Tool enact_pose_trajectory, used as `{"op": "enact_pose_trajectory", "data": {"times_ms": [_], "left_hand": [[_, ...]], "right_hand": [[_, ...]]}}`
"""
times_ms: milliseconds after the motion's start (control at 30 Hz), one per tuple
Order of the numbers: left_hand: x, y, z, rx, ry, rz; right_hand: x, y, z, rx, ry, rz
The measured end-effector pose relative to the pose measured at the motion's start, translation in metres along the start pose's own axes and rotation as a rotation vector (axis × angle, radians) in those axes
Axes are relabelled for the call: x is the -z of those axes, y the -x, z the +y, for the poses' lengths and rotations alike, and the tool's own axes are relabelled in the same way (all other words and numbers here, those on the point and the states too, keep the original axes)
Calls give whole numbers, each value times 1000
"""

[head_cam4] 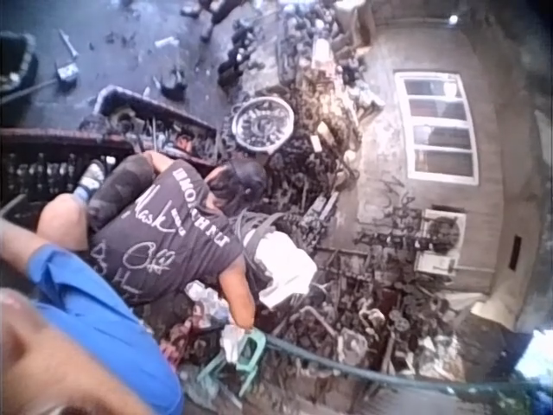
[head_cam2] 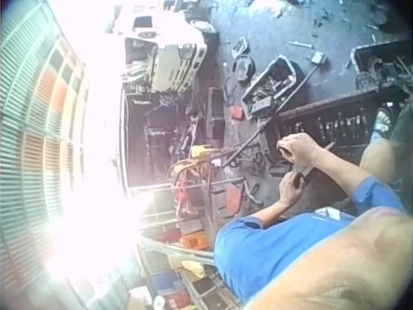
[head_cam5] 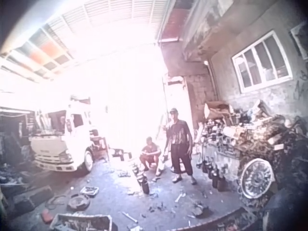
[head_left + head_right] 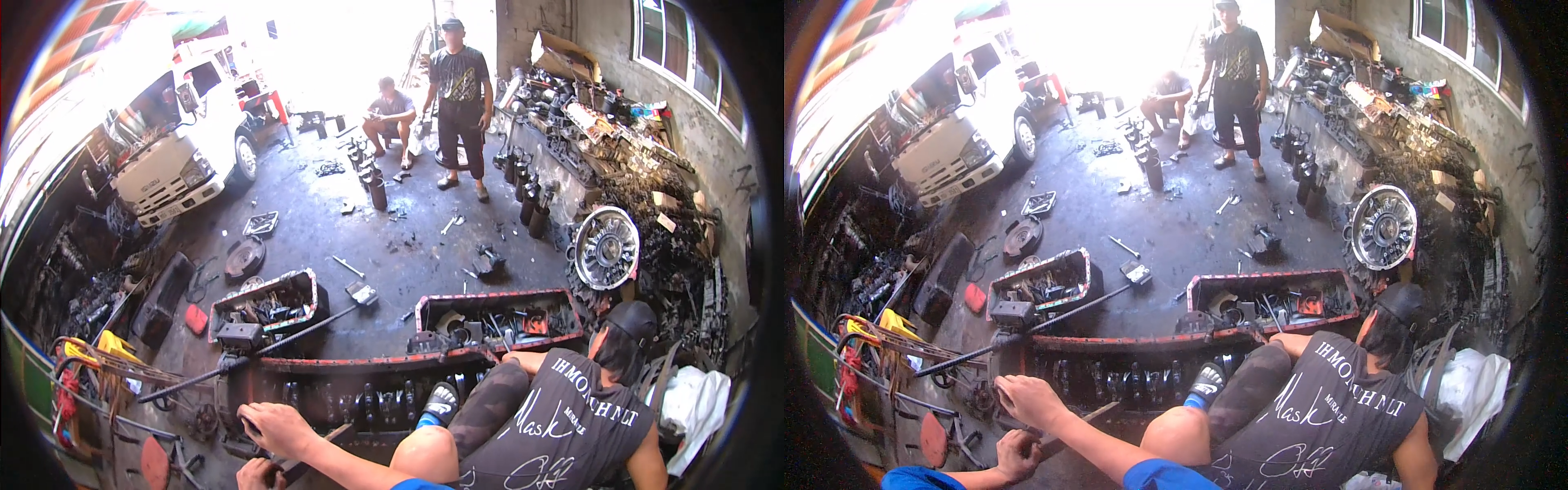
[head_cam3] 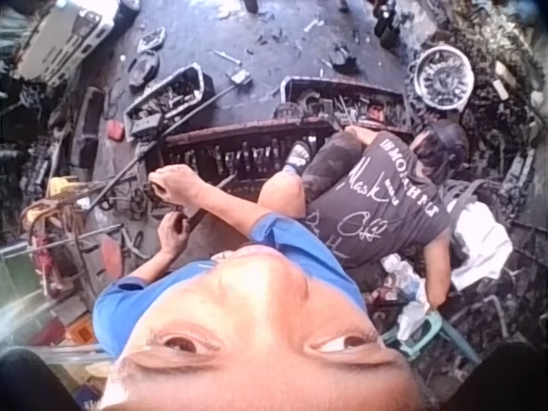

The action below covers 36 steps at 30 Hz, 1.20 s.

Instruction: Inspecting and manipulating engine block internals using a wooden lever.

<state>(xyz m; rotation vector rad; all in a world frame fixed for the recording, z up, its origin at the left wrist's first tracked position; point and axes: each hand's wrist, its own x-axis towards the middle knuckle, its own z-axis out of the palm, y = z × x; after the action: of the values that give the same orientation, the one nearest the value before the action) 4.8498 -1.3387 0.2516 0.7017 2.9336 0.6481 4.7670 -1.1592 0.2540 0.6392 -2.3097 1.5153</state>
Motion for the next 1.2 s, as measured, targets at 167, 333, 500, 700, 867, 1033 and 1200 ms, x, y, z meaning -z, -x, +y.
{"op": "enact_pose_trajectory", "data": {"times_ms": [167,333,500,700,867,1033,1200], "left_hand": [[2,-2,-9,1,-11,1],[-7,5,-13,4,-28,26],[7,-2,8,47,-95,-125],[26,-17,37,72,-72,-257],[14,-15,20,0,-153,-235],[-4,-10,-4,62,-25,-60],[-9,-5,-16,7,-24,-13]], "right_hand": [[-7,-2,2,4,13,-18],[2,5,5,-33,50,-55],[-4,8,11,-27,1,-28],[1,10,8,-29,-2,-60],[15,7,6,-52,4,-41],[7,5,10,-58,23,-18],[-1,1,8,-49,4,10]]}}
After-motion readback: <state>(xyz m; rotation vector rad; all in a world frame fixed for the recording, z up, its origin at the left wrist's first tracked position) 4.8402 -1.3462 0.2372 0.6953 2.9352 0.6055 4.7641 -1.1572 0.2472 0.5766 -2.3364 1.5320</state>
